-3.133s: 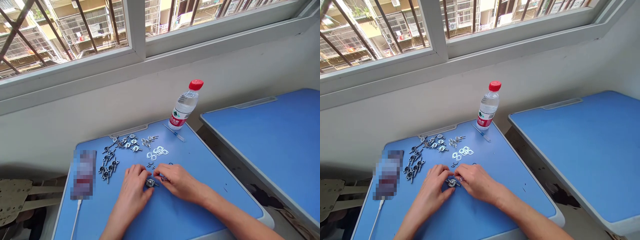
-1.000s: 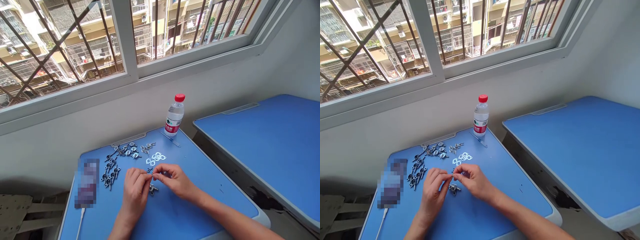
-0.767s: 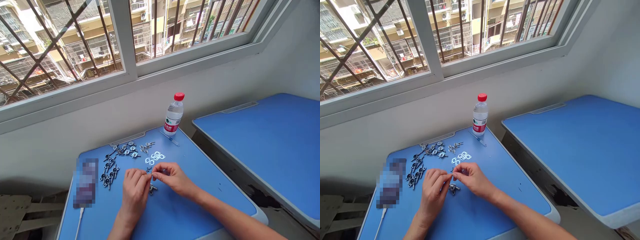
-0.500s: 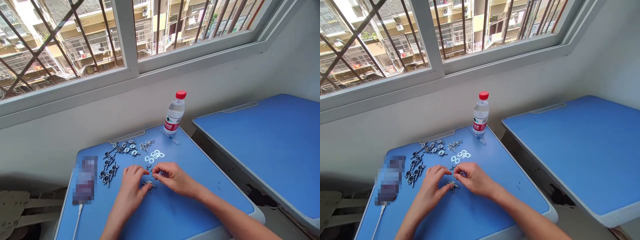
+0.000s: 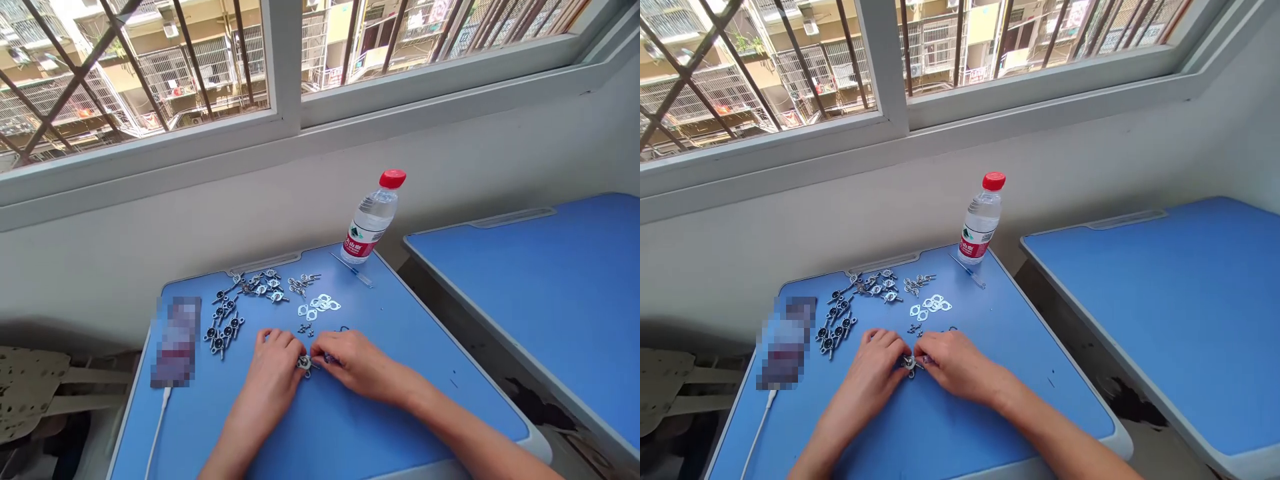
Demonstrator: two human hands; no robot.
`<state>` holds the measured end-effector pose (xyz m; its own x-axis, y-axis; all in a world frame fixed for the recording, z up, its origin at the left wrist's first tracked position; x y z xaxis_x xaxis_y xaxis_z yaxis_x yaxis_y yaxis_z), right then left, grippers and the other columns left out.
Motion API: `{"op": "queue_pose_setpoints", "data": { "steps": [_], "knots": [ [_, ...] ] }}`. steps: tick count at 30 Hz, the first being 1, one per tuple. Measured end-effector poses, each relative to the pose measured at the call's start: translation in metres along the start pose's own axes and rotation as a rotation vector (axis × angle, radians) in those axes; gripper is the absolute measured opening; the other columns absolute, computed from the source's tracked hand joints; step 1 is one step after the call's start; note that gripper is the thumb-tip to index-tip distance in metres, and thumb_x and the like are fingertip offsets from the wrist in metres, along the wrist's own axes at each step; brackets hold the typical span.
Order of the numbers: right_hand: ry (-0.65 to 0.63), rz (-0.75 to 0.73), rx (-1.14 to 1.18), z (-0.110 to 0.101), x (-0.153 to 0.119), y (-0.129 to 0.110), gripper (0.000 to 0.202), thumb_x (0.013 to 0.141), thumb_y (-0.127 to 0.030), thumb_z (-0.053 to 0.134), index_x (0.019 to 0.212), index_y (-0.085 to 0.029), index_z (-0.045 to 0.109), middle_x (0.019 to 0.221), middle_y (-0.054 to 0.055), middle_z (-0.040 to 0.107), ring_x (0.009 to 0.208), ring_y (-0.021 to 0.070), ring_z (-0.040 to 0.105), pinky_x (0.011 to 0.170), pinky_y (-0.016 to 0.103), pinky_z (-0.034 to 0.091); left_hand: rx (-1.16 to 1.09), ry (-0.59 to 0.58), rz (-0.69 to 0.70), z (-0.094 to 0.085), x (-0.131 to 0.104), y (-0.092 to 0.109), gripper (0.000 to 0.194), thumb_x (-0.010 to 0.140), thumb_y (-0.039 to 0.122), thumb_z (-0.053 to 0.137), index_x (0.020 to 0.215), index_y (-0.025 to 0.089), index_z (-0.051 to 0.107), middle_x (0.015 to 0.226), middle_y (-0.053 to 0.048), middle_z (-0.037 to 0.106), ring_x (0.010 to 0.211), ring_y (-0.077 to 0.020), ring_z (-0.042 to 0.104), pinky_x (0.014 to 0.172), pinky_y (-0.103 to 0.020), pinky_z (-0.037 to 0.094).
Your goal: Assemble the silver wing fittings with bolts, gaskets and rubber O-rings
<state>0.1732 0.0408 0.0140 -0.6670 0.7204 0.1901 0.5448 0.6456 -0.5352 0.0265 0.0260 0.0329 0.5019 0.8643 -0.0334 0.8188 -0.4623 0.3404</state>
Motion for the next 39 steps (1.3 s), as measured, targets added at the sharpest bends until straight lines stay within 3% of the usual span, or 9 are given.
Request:
{"op": "queue_pose_setpoints", "data": {
  "steps": [15, 28, 39],
  "knots": [
    [-0.061, 0.045, -0.062, 0.001, 0.0, 0.002, 0.015, 0.089, -0.007, 0.052, 0.084, -0.018, 0.061, 0.078, 0.002, 0.067, 0.064, 0.0155, 0.06, 0.057, 0.026, 0.032, -0.025, -0.114, -0.048, 0.003, 0.001, 0.001, 0.008, 0.087, 0.012, 0.065, 0.091, 0.018, 0.061, 0.094, -0.003, 0.065, 0.093, -0.023, 0.056, 0.09, -0.04, 0.041],
    [-0.037, -0.106, -0.253, 0.006, -0.001, -0.008, 0.019, 0.092, -0.009, 0.046, 0.078, -0.016, 0.058, 0.069, 0.003, 0.063, 0.053, 0.015, 0.054, 0.049, 0.029, 0.022, -0.022, -0.161, -0.066, 0.004, 0.004, 0.002, 0.004, 0.089, 0.013, 0.062, 0.088, 0.017, 0.062, 0.094, -0.004, 0.066, 0.093, -0.0242, 0.056, 0.08, -0.037, 0.043],
    [0.025, -0.189, -0.359, 0.006, -0.001, -0.013, 0.025, 0.081, 0.003, 0.04, 0.075, -0.016, 0.056, 0.065, 0.002, 0.061, 0.047, 0.0116, 0.044, 0.048, 0.029, 0.018, -0.042, -0.14, -0.068, 0.003, 0.002, 0.001, 0.011, 0.089, 0.01, 0.059, 0.082, 0.018, 0.059, 0.09, -0.003, 0.064, 0.089, -0.0226, 0.055, 0.077, -0.035, 0.041]
  ]
}}
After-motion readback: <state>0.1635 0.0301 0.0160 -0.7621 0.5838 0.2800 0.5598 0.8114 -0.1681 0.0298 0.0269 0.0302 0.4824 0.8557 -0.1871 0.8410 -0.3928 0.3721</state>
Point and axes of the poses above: each hand's wrist, its own x-axis towards the middle knuckle, its own z-axis out of the palm, y = z × x, the point moved 4 cm from there along x, towards the middle knuckle
